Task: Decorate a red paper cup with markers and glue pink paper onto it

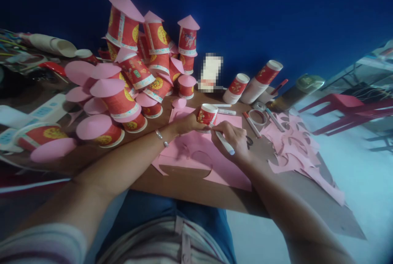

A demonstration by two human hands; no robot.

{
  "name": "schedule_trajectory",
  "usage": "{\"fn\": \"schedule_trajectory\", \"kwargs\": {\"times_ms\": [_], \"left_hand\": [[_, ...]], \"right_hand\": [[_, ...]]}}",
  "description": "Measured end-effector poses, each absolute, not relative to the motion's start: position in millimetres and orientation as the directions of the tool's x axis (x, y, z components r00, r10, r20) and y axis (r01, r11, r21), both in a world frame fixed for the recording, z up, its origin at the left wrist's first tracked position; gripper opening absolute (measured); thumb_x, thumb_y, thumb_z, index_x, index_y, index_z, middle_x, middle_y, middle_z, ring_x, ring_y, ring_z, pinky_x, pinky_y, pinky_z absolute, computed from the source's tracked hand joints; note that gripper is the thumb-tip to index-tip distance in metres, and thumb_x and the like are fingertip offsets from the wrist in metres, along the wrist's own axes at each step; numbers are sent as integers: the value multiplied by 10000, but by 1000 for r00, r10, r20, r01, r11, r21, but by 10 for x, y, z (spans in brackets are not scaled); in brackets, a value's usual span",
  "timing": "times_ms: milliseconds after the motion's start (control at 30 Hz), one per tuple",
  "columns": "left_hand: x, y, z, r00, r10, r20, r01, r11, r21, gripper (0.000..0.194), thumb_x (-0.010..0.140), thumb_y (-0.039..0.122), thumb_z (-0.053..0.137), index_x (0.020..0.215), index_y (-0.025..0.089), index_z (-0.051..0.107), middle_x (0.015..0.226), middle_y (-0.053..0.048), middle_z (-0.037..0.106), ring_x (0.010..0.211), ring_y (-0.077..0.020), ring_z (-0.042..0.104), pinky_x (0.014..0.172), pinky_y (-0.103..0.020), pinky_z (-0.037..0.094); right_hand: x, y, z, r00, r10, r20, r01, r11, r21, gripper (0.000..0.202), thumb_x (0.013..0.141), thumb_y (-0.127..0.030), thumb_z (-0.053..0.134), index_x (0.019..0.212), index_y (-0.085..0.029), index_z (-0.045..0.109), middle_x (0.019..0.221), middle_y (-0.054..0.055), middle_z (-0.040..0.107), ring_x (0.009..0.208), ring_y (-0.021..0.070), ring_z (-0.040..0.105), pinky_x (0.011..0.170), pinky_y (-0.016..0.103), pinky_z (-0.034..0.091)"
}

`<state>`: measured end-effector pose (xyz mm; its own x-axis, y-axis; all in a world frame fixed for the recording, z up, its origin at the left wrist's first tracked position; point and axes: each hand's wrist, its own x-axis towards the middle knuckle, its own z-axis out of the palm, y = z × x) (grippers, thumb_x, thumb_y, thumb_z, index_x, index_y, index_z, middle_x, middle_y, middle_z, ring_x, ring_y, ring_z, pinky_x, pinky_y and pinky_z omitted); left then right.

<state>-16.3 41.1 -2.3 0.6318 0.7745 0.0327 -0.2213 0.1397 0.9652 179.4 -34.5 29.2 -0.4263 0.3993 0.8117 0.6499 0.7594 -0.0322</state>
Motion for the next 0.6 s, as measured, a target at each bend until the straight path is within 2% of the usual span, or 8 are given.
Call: {"fn": "schedule_trajectory", "kwargs": {"times_ms": [233, 467, 600], "left_hand": [[-168, 418, -42, 620, 784, 30, -214, 132, 968, 830, 553, 362, 1073, 1217, 203, 600, 1043, -18, 721, 905, -179, 699, 859, -339, 568], [-167, 426, -43, 645, 763, 37, -198, 120, 973, 789, 609, 428, 1052, 1241, 191, 642, 1122, -67, 756, 1012, -233, 739, 920, -391, 580], [-168, 454, -96, 639, 768, 41, -201, 115, 973, 767, 626, 411, 1048, 1250, 196, 658, 1143, -78, 772, 1063, -250, 742, 960, -416, 588]], "right_hand": [[1782, -338, 265, -412, 394, 821, 658, 752, -31, 114, 1009, -121, 602, 958, -222, 614, 727, -25, 675, 591, 127, 640, 550, 247, 432], [1843, -339, 235, -343, 416, 842, 637, 762, -117, 107, 1008, -143, 636, 1013, -249, 651, 798, -7, 738, 664, 145, 715, 618, 262, 553], [1856, -321, 256, -304, 434, 848, 653, 743, -146, 117, 1016, -140, 627, 1014, -254, 653, 815, -2, 745, 675, 149, 722, 621, 262, 559]]}}
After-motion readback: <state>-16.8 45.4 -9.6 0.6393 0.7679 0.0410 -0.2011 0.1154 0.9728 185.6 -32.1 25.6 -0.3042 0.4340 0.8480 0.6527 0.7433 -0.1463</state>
